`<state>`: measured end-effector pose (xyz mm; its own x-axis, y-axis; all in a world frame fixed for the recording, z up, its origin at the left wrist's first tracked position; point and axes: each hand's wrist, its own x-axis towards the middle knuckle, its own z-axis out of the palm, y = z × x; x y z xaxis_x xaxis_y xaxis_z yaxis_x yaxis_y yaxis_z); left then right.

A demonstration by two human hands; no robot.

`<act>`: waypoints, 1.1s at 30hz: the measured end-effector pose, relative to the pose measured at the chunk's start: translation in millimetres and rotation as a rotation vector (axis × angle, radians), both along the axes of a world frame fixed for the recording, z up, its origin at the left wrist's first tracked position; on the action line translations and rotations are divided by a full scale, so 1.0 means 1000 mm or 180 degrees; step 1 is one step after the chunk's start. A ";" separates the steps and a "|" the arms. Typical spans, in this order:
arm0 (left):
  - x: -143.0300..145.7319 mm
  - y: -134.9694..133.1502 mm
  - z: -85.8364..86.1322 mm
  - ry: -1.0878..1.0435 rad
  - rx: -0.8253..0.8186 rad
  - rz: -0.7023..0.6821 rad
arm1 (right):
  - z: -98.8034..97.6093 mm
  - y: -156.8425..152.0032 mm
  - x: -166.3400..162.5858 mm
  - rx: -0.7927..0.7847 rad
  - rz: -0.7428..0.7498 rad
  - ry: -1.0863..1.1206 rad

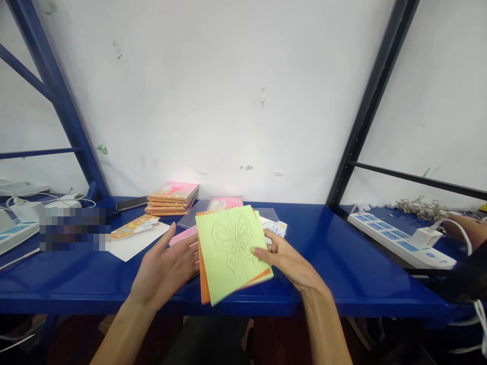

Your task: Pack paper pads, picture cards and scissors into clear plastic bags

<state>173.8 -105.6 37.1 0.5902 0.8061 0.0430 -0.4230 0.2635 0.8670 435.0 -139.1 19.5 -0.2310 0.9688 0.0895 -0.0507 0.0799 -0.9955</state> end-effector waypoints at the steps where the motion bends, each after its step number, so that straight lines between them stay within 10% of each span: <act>1: 0.006 -0.001 -0.001 0.0013 0.0199 0.0164 | 0.002 0.001 -0.003 0.0070 -0.0112 -0.0044; 7: 0.043 -0.011 -0.026 0.0843 0.1319 0.1682 | 0.006 0.003 -0.008 0.0314 -0.0489 -0.0514; 24: 0.064 -0.012 -0.061 0.1668 0.1508 0.1590 | 0.016 0.002 -0.020 0.0273 -0.0941 -0.0315; 33: 0.011 -0.020 -0.013 0.2111 0.2528 0.1721 | 0.033 -0.011 -0.068 0.0365 -0.0936 0.0141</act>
<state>184.5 -126.0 23.7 0.2741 0.8443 0.4604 0.2835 -0.5284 0.8003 367.2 -150.1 52.4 0.0642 0.9765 0.2059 -0.0520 0.2093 -0.9765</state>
